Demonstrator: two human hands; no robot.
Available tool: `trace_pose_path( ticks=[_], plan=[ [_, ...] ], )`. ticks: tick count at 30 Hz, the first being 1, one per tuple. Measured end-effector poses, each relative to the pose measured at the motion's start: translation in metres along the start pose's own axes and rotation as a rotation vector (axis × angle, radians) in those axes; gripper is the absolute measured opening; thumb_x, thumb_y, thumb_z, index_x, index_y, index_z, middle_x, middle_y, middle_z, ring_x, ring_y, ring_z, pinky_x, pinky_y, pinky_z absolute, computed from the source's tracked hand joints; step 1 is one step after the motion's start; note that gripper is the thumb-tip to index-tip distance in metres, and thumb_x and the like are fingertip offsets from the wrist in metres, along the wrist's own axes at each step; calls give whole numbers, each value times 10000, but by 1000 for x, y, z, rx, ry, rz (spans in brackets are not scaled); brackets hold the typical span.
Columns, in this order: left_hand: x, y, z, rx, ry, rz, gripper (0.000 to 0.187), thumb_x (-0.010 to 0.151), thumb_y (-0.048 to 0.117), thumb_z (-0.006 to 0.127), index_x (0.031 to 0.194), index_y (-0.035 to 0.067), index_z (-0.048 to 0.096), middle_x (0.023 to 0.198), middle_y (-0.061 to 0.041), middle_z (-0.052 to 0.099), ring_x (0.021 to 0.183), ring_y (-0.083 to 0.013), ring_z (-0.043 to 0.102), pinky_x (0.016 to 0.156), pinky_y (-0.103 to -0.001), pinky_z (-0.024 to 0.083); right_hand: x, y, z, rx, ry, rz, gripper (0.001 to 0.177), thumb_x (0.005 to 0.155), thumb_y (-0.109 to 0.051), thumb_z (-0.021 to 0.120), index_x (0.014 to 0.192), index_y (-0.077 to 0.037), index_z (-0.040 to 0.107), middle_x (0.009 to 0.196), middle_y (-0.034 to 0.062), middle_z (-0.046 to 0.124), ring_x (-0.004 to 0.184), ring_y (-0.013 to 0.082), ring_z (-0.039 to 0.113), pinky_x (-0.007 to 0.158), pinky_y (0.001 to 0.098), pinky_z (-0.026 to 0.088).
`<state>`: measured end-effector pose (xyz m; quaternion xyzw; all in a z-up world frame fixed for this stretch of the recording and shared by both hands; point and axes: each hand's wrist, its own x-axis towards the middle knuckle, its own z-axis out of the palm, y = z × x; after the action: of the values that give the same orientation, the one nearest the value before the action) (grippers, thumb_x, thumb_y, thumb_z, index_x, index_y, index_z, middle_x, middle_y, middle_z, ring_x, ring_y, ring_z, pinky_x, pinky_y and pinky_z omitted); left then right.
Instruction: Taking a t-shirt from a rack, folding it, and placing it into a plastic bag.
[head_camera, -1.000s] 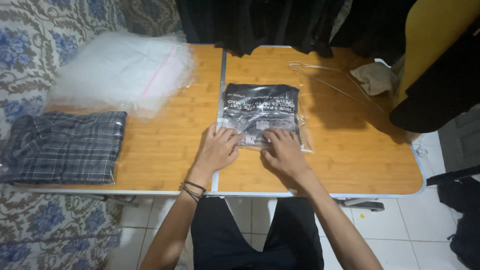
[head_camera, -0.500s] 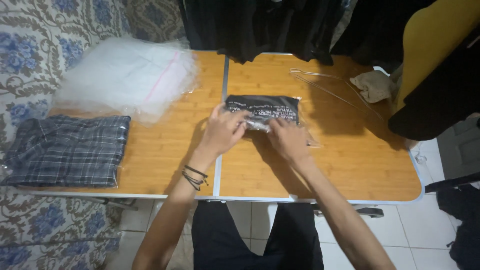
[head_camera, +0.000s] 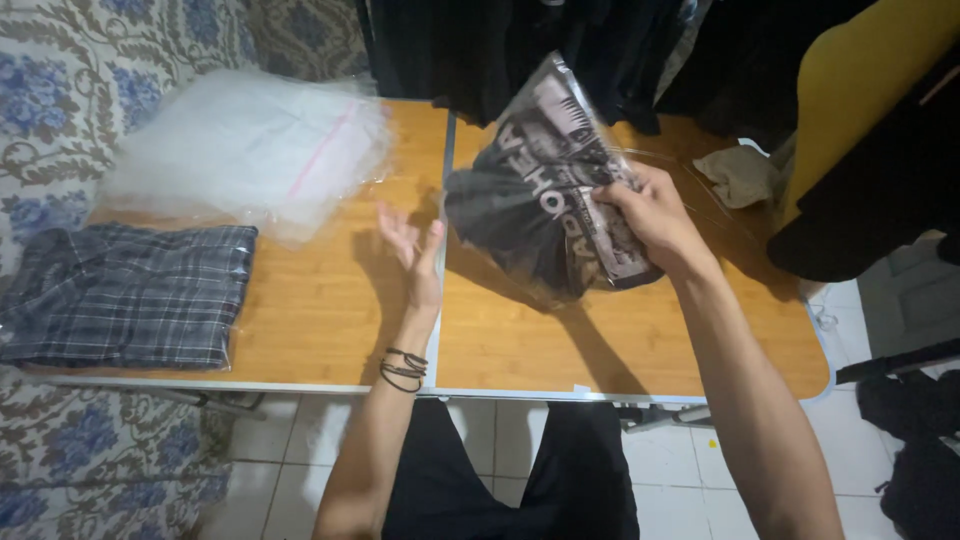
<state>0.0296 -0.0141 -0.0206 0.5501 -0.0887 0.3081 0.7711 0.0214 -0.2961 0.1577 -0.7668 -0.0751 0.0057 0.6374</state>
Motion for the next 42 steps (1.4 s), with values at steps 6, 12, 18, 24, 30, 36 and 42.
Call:
trace_pose_path(
  ticks=[6,12,18,24,30,36,42],
  plan=[
    [-25,-79,0,-330,-247,-770,882,939,317,683,1616,144,145,1532,24,502,1384,-93,495,1124,-391,361,10,42,-22,486,-55,85,159,933,-40,622,1083,13,636,961,121,748,763,196,733,682,359,632],
    [3,37,34,-318,-359,-429,574,908,160,740,1420,20,519,1334,-61,660,1220,-154,614,1090,-316,465,-1,70,-17,605,146,297,204,894,-130,596,1052,-2,611,935,125,737,789,223,740,723,395,650],
    [9,5,-17,184,-391,-500,487,884,149,738,1333,27,592,1218,-22,708,1075,-109,652,933,-269,521,19,241,3,577,21,519,225,887,-160,666,1071,-32,650,857,55,690,778,178,642,728,332,570],
    [-5,22,-39,409,-461,-535,342,853,203,759,1107,-20,709,924,-21,782,845,-111,708,758,-276,561,-10,194,30,76,97,481,239,872,-204,720,1045,-44,684,809,65,681,678,157,582,606,312,492],
    [18,46,-63,913,-472,-206,440,847,279,835,1094,-49,680,948,-170,735,875,-299,719,761,-406,559,-19,153,22,-300,-198,427,395,924,-359,664,933,24,761,762,137,762,676,202,739,634,338,595],
    [15,94,-83,1407,-154,98,628,897,378,755,1325,-44,574,1206,-249,653,1134,-427,605,938,-530,463,-1,133,32,-1008,-12,219,264,915,-296,663,986,-89,810,865,180,738,827,355,742,767,473,577],
    [-33,92,-84,1783,-40,-268,690,921,665,526,1208,44,618,1188,-216,626,1135,-428,563,872,-598,423,44,147,56,-862,97,-396,395,917,-331,713,1185,-40,697,1149,231,700,1087,422,638,920,500,506]
  ],
)
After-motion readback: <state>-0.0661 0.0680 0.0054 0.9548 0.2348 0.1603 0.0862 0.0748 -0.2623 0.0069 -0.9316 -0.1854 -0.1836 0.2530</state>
